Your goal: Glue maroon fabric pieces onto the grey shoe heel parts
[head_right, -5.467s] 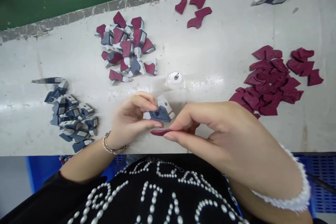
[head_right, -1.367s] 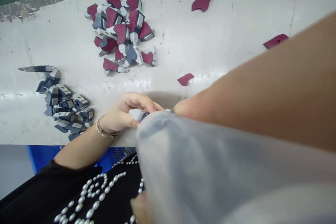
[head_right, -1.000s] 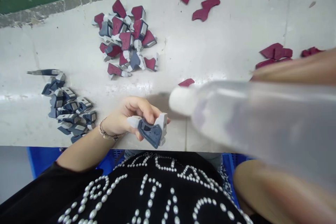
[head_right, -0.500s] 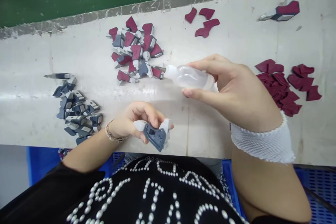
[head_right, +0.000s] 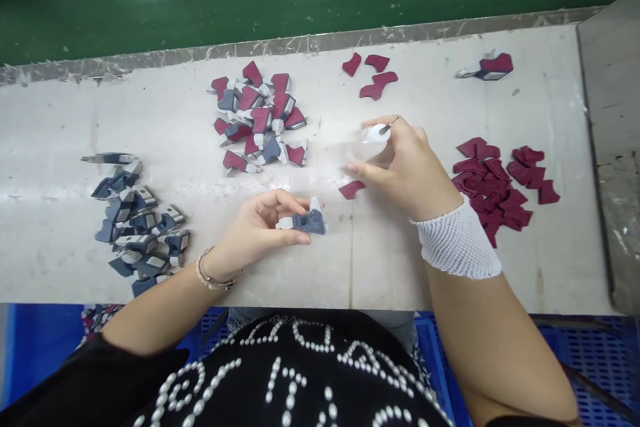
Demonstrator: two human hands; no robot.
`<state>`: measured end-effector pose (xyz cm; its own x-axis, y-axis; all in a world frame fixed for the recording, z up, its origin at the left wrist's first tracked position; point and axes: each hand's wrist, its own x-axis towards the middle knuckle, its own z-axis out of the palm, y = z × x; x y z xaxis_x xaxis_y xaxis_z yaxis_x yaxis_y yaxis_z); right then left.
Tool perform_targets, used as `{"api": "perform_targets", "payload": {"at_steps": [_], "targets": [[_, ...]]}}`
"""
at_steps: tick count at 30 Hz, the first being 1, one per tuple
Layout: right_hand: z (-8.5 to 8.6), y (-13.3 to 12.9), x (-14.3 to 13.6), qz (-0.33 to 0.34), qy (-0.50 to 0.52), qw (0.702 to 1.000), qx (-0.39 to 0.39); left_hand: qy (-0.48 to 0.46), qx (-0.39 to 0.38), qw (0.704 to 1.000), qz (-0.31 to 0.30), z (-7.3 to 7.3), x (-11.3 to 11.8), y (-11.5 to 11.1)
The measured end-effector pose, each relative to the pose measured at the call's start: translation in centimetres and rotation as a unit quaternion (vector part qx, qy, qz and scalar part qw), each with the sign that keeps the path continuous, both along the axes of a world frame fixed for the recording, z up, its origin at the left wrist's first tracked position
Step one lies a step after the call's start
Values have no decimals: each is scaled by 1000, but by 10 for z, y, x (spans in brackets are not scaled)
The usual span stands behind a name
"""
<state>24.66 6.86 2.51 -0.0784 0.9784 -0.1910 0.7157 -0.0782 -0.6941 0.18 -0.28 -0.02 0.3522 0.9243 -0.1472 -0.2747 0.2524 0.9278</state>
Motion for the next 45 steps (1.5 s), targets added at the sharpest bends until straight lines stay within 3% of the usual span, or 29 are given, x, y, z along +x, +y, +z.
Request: {"api": "perform_targets", "payload": {"at_steps": [3,6,12,16,24,30,39,45], "targets": [[8,-16,6,-32,-54,998,-13,58,30,994,84,0,1,-1],[6,-29,5,-3,-56,997,-44,87,50,988,119,1,2,-2],[1,-29,-12,66,-23,996,-57,87,40,991,97,2,4,-2],[19,-35,-9,101,60,991,-59,85,31,991,97,2,2,-1],[48,-51,1,160,42,985,-39,76,21,993,90,4,4,-2],[56,-49,-14,194,89,974,-79,119,110,980,119,-6,3,-4],[46,-45,-34,146,143,971,-122,221,284,924,129,-6,-2,-1],[38,-44,-38,85,210,958,-178,248,327,902,138,-2,-2,1]]}}
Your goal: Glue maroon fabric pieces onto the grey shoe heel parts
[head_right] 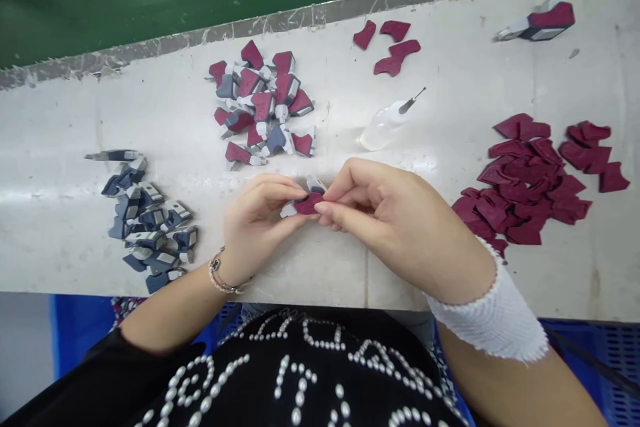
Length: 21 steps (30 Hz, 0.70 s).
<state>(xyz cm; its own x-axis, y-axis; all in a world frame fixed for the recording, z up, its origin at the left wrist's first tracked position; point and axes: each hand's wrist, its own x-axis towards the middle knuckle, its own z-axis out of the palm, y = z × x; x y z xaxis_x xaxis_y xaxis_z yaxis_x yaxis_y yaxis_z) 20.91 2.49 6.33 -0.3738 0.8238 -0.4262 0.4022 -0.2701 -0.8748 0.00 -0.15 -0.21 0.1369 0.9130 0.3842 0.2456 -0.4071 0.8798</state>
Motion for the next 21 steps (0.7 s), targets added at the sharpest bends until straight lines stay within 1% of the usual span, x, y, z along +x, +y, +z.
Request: {"api": "perform_targets", "payload": {"at_steps": [4,11,21], "targets": [[0,-1,-1,-5,-17,1000,10,21,23,999,8,1,1,0],[1,-3,-1,-17,-36,999,19,24,25,999,12,1,2,0],[-3,-2,-2,-24,-38,998,37,14,13,1000,13,-1,2,0]]}}
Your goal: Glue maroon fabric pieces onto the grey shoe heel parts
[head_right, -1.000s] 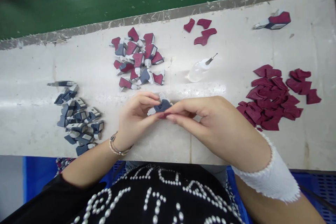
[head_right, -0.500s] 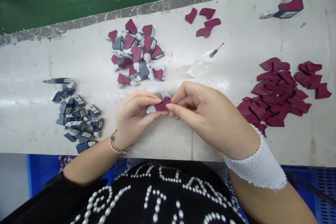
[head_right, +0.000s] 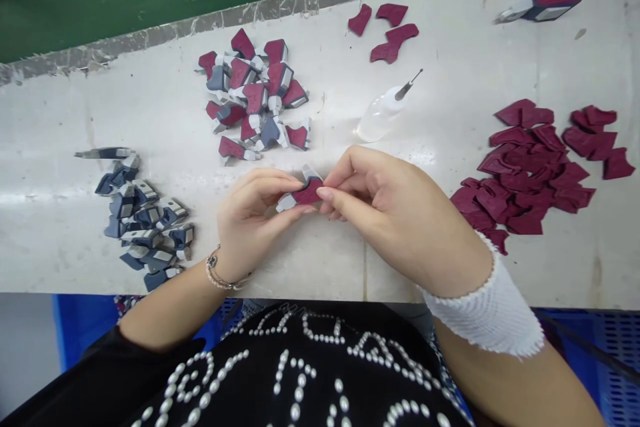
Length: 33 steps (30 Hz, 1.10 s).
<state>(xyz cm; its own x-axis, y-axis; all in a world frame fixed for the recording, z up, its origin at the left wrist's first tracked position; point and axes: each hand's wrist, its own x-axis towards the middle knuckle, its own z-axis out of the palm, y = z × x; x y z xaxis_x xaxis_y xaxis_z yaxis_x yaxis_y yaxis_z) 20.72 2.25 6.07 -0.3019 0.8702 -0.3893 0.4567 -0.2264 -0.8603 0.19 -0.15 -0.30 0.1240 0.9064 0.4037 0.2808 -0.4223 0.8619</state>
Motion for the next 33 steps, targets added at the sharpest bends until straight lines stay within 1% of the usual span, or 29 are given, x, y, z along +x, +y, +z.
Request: {"api": "perform_targets", "payload": {"at_steps": [9,12,15,19,23,26,28,30,33], "targets": [[1,2,-2,5,-9,1000,4,19,15,1000,6,2,0,1],[0,3,0,3,1,1000,-12,20,17,1000,0,2,0,1],[1,3,4,-1,33,998,-45,7,5,1000,-13,2,-1,0],[5,5,8,39,34,997,-62,-42,-18,998,-52,2,-3,0],[5,8,7,93,46,994,-37,-71,-14,993,-90,3,-4,1],[4,9,6,127,56,990,-33,-75,-1,992,-100,5,-3,1],[4,9,5,129,53,990,-28,-71,0,993,-99,5,-2,1],[4,6,3,127,31,991,-7,-74,-4,993,-95,5,-1,0],[3,1,-3,118,-16,991,65,-82,-7,993,-87,4,-2,-1]]}}
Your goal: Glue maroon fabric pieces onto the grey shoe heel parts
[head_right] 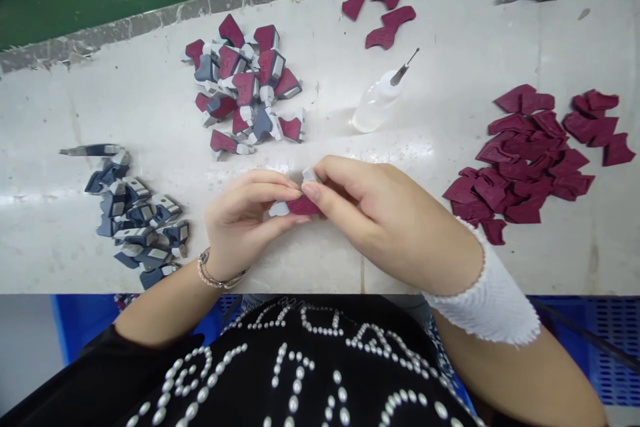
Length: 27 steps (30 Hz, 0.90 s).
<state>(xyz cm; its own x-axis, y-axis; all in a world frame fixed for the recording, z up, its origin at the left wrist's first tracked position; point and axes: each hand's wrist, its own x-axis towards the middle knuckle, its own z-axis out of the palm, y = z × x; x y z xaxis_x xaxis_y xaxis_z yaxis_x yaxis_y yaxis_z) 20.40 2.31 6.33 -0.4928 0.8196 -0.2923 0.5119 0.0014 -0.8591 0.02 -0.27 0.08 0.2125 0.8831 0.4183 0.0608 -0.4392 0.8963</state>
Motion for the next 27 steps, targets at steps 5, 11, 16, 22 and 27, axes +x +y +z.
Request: {"api": "perform_targets", "payload": {"at_steps": [5,11,16,22,27], "targets": [[1,-9,-6,-15,-15,998,67,-21,4,1000,12,-1,-1,1],[5,-13,-3,33,-5,990,135,-42,24,998,32,1,-1,2],[-1,-9,1,67,-63,960,264,-34,-92,995,19,1,1,-3],[-3,-6,15,154,-79,936,305,104,-73,990,-59,5,-3,-3],[-3,-7,20,188,-48,940,279,147,-51,985,-70,13,-6,-2]]}}
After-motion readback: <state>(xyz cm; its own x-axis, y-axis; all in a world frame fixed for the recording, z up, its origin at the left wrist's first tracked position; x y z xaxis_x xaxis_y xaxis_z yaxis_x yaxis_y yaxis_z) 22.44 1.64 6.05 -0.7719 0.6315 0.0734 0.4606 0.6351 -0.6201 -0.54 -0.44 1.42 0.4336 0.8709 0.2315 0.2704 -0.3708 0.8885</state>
